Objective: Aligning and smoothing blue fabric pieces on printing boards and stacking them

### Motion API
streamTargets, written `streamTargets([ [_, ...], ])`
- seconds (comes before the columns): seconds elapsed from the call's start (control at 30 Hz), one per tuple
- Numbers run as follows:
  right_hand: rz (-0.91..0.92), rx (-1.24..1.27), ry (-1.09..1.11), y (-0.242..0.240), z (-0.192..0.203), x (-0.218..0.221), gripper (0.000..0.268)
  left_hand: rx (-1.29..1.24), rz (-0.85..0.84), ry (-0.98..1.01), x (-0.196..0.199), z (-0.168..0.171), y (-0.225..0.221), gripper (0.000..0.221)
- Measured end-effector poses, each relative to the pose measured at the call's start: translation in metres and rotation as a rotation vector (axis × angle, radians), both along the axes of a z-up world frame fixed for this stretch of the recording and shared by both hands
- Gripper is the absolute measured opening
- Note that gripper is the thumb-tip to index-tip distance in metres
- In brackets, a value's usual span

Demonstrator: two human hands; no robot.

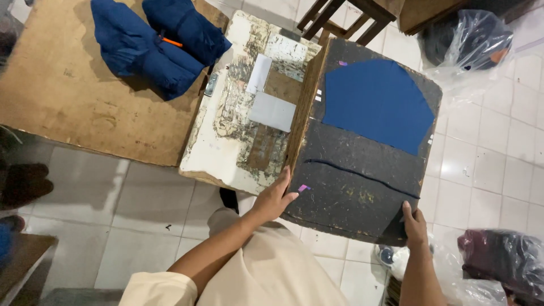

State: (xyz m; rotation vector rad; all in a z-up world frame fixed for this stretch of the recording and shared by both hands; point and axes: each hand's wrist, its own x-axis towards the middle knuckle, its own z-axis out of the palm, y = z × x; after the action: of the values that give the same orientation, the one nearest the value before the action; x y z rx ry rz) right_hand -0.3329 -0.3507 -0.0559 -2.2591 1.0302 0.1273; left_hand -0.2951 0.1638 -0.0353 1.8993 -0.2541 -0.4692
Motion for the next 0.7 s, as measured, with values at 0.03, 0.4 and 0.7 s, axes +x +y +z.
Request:
streamTargets([
  [0.03, -0.003, 0.001, 0.004, -0.004, -0.004, 0.002, 0.071, 0.001, -0.003, 0.004, 0.003, 0.010, 0.003, 0.078],
  [0.4, 0.480, -0.452, -0.597, 0.173, 0.018, -0.004, 0.063, -0.132, 0.326, 0.292, -0.041, -0.003, 0.069, 0.077],
  [0.7, 0.662, -0.360, -0.529, 0.327, 0.031, -0.001, 0.063, -0.221, 0.843, 0.291, 0.020, -0.024, 0.202, 0.068],
])
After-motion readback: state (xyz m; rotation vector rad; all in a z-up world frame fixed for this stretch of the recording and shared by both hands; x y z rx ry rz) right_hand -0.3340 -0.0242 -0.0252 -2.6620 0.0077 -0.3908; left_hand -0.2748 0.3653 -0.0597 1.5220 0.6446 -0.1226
